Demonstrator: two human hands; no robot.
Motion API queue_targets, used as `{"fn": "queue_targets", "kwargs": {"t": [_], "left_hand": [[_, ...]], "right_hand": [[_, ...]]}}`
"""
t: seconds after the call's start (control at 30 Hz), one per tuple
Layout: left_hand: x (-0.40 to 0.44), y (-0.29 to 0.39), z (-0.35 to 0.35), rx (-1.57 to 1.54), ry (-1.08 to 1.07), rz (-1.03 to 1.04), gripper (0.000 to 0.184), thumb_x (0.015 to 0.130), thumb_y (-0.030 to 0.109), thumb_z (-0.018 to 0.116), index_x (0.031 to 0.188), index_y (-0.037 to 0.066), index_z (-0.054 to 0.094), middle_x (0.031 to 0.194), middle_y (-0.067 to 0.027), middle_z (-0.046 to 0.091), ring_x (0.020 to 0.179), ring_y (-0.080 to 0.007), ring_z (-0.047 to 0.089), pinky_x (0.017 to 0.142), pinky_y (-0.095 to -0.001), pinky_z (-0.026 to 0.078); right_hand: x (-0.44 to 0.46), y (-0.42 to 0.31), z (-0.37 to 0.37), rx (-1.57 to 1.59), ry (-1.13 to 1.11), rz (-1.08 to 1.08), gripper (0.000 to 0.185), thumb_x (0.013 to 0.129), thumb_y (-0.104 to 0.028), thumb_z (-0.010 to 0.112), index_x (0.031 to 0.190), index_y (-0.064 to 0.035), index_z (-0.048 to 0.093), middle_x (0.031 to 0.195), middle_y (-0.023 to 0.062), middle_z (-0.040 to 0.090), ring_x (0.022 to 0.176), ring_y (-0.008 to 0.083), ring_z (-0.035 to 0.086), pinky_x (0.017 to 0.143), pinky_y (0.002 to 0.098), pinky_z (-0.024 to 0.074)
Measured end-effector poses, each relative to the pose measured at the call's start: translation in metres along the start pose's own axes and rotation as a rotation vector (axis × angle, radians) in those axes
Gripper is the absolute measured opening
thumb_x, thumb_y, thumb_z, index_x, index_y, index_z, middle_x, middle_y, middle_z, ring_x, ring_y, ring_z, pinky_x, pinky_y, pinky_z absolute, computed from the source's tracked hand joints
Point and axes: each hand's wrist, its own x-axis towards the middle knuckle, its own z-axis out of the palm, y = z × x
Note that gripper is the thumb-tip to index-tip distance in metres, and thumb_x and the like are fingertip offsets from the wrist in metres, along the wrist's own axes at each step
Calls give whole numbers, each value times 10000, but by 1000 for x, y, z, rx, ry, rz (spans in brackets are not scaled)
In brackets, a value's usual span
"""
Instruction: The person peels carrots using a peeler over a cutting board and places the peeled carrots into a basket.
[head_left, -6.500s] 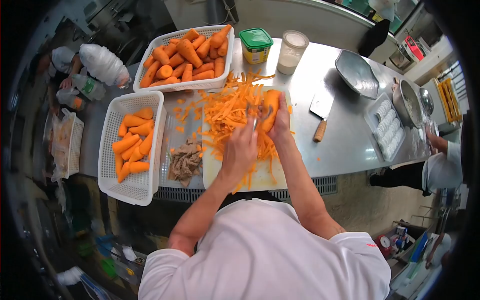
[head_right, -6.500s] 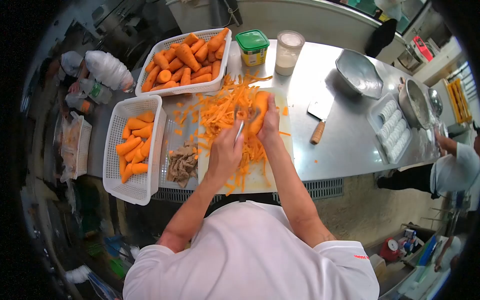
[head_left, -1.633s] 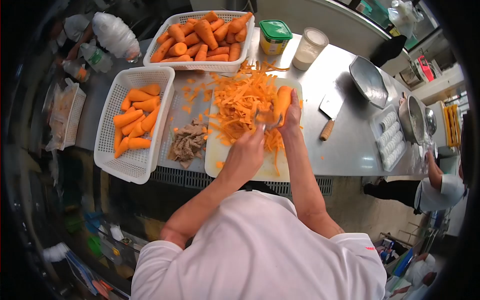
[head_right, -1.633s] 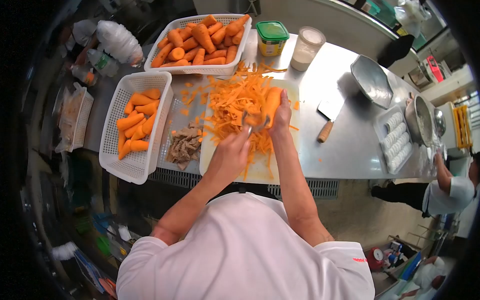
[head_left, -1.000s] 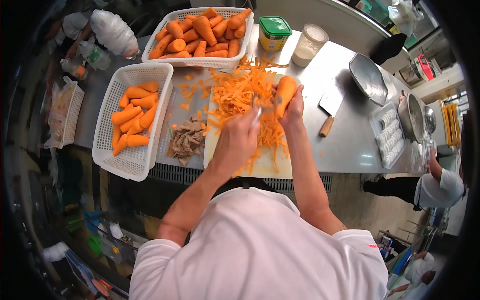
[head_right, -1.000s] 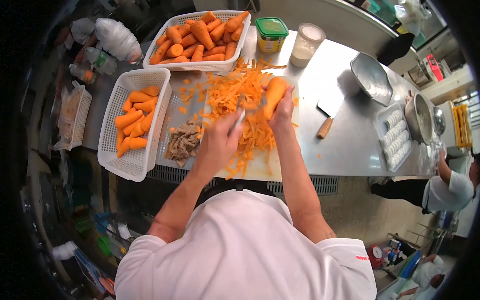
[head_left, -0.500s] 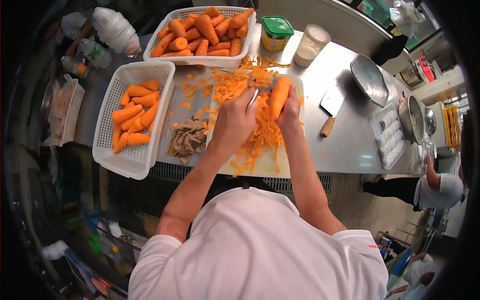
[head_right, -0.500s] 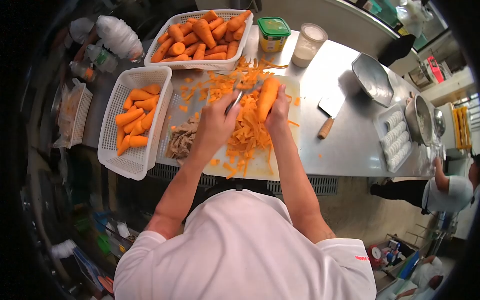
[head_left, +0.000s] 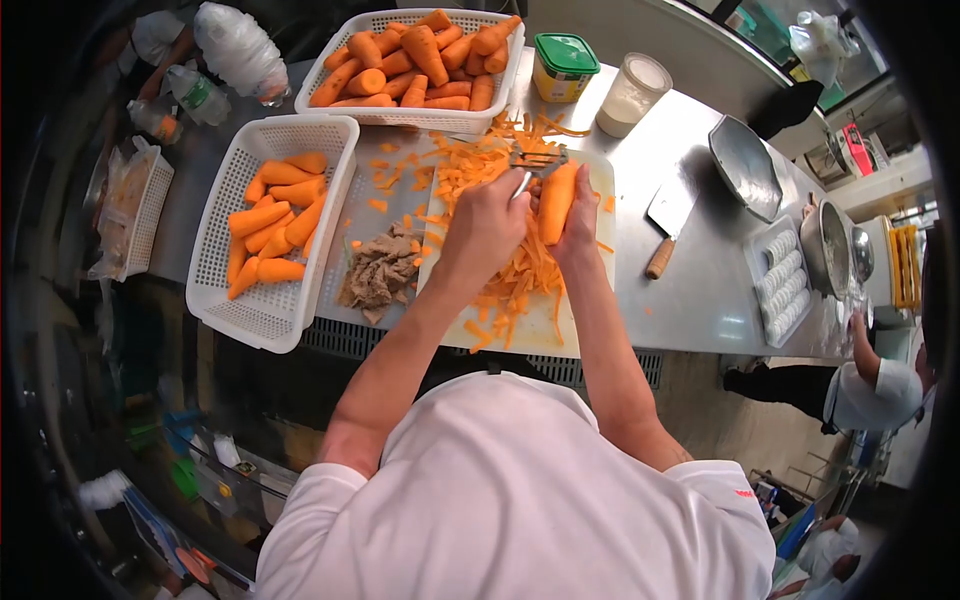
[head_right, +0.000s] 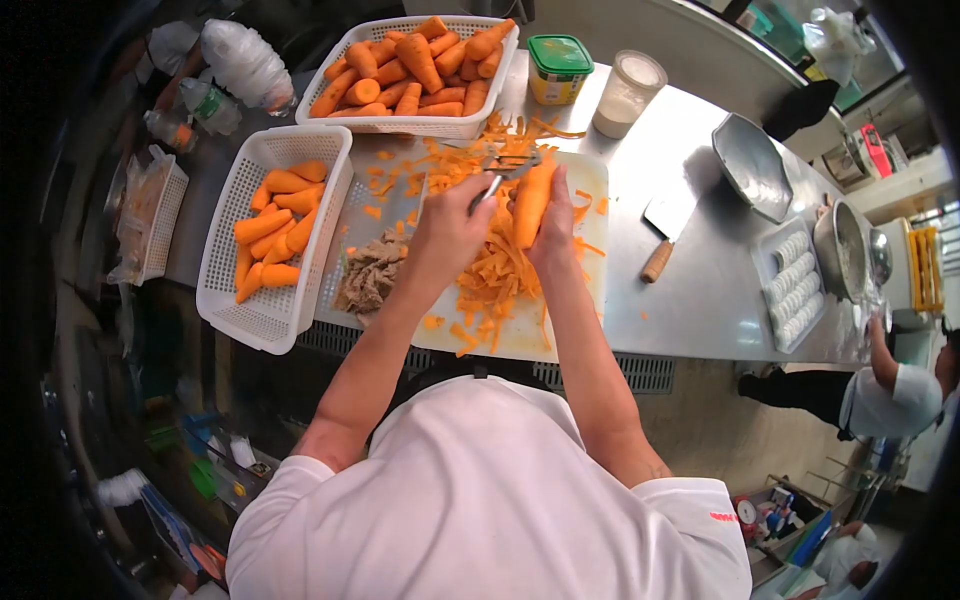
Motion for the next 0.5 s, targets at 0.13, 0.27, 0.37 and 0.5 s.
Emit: {"fn": "queue_targets", "kwargs": {"t": [0.13, 0.27, 0.37, 0.5], "left_hand": [[-54, 5, 17, 145, -12, 25, 300, 896, 60, 619, 1171, -59, 625, 840, -267, 650, 735, -374, 665, 679, -405, 508], [-92, 0, -4, 0, -386, -82, 309, 894, 61, 624, 1185, -45, 618, 856, -257, 650, 743, -366, 670, 674, -403, 508], [-44, 8, -14, -18, -35, -43, 304, 901, 58, 611, 1194, -26, 618, 859, -252, 650, 759, -377, 667, 675, -413, 506], [-12, -3, 10, 29, 11, 39, 298, 904, 53, 602, 1188, -34, 619, 872, -262, 651, 789, -410, 657, 693, -434, 509]], "right_hand": [[8, -7, 5, 59, 114, -4, 535, 1008, -559, 431, 1143, -56, 555, 865, 108, 635, 719, 221, 638, 610, 327, 560], [17, -17, -18, -31, 139, -115, 529, 1034, -534, 378, 1193, -61, 554, 951, 107, 647, 755, 213, 629, 636, 331, 565], [-4, -10, -2, -121, 87, -71, 549, 1040, -534, 353, 1212, -50, 548, 959, 110, 646, 757, 212, 628, 642, 349, 565], [-5, 12, 11, -122, 124, -60, 571, 1047, -535, 318, 1239, -43, 535, 974, 113, 648, 770, 216, 627, 662, 361, 561]]}}
